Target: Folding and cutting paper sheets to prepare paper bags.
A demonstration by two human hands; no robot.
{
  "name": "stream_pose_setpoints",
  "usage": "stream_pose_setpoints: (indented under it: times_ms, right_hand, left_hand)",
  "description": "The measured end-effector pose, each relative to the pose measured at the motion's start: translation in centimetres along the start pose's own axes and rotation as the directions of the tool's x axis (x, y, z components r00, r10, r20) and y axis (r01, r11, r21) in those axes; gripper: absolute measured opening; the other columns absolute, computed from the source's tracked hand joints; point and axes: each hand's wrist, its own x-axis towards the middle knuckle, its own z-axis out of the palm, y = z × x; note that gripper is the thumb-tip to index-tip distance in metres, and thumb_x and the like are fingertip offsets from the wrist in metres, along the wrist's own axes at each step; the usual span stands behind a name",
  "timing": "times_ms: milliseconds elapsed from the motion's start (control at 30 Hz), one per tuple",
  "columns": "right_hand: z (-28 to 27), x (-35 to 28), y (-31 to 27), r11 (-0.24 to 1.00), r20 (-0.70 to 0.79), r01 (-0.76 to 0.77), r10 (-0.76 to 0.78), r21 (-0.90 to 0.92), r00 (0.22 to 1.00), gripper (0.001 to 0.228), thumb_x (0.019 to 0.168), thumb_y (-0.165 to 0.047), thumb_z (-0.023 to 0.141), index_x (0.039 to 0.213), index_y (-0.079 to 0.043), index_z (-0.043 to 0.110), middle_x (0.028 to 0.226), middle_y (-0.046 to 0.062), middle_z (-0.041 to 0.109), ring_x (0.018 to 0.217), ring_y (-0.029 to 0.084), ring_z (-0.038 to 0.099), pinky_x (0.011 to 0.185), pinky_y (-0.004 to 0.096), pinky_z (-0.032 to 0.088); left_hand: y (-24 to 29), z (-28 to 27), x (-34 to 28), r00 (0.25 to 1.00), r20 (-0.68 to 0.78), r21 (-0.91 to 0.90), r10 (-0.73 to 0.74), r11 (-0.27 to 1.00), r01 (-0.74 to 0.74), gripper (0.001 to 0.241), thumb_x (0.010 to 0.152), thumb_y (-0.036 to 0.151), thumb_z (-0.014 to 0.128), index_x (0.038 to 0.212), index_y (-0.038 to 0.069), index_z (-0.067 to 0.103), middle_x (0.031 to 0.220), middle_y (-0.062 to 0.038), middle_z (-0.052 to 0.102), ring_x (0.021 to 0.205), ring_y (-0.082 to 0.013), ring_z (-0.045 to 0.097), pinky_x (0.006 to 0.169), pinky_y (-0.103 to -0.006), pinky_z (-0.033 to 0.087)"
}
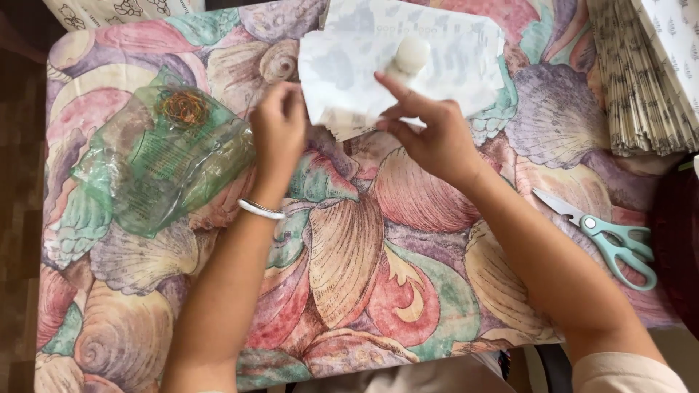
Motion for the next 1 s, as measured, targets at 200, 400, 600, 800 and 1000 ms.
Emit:
stream_pose_setpoints:
  times_ms: [200, 400, 600, 800, 1000]
  right_hand:
    - [-2.1, 0.8, 1.6, 0.914, -0.068, 0.217, -0.254, -0.344, 0.965, 0.057, 0.096, -0.04, 0.077, 0.13, 0.005, 0.068, 0.125, 0.022, 0.068, 0.119, 0.032, 0.062, 0.106, 0.046, 0.054]
    - [-2.2, 3.6, 7.7, 0.75, 0.022, 0.22, -0.265, -0.623, 0.964, 0.006, 0.104, -0.013, 0.078, 0.106, -0.011, 0.084, 0.112, 0.005, 0.076, 0.09, 0.031, 0.062, 0.067, 0.041, 0.055]
    - [-3.6, 5.0, 9.9, 0.848, -0.096, 0.039, -0.106, -0.529, 0.99, 0.01, 0.098, -0.005, 0.079, 0.105, -0.012, 0.08, 0.139, 0.025, 0.067, 0.121, 0.045, 0.066, 0.091, 0.053, 0.053]
    - [-5.3, 0.6, 0.2, 0.989, 0.13, 0.125, -0.134, 0.074, 0.982, 0.12, 0.073, -0.031, 0.09, 0.165, -0.006, 0.017, 0.169, 0.028, 0.033, 0.152, 0.042, 0.045, 0.13, 0.058, 0.036]
    - [-4.6, -2.9, -2.3, 0.958, 0.049, -0.247, 0.242, 0.145, 0.969, 0.078, 0.088, -0.004, 0.085, 0.157, -0.004, 0.047, 0.105, 0.009, 0.074, 0.094, 0.008, 0.061, 0.077, 0.023, 0.054]
  left_hand:
    - [8.1, -4.6, 1.5, 0.65, 0.491, -0.153, -0.581, 0.676, 0.721, 0.119, 0.073, 0.074, 0.046, 0.161, 0.004, 0.008, 0.169, -0.016, 0.02, 0.155, -0.0286, 0.022, 0.122, -0.0564, 0.024]
    - [4.0, -2.1, 0.1, 0.938, 0.264, -0.015, -0.224, 0.972, 0.236, 0.023, 0.097, 0.021, 0.065, 0.11, 0.002, 0.071, 0.105, -0.01, 0.078, 0.093, -0.0232, 0.075, 0.068, -0.034, 0.061]
    - [6.8, -8.3, -4.1, 0.99, 0.137, 0.048, 0.034, 0.998, -0.041, 0.017, 0.099, 0.009, 0.066, 0.111, -0.002, 0.063, 0.104, -0.017, 0.076, 0.093, -0.0309, 0.074, 0.07, -0.0397, 0.058]
    - [10.5, -12.8, -8.8, 0.989, 0.115, -0.099, 0.095, 0.992, -0.084, 0.023, 0.105, 0.018, 0.062, 0.117, -0.002, 0.06, 0.111, -0.012, 0.074, 0.099, -0.0232, 0.074, 0.081, -0.0309, 0.062]
    - [9.9, -11.0, -10.0, 0.997, 0.068, -0.369, 0.025, 0.929, 0.001, 0.033, 0.104, 0.012, 0.061, 0.129, -0.002, 0.047, 0.123, -0.017, 0.061, 0.114, -0.0297, 0.066, 0.094, -0.0334, 0.062]
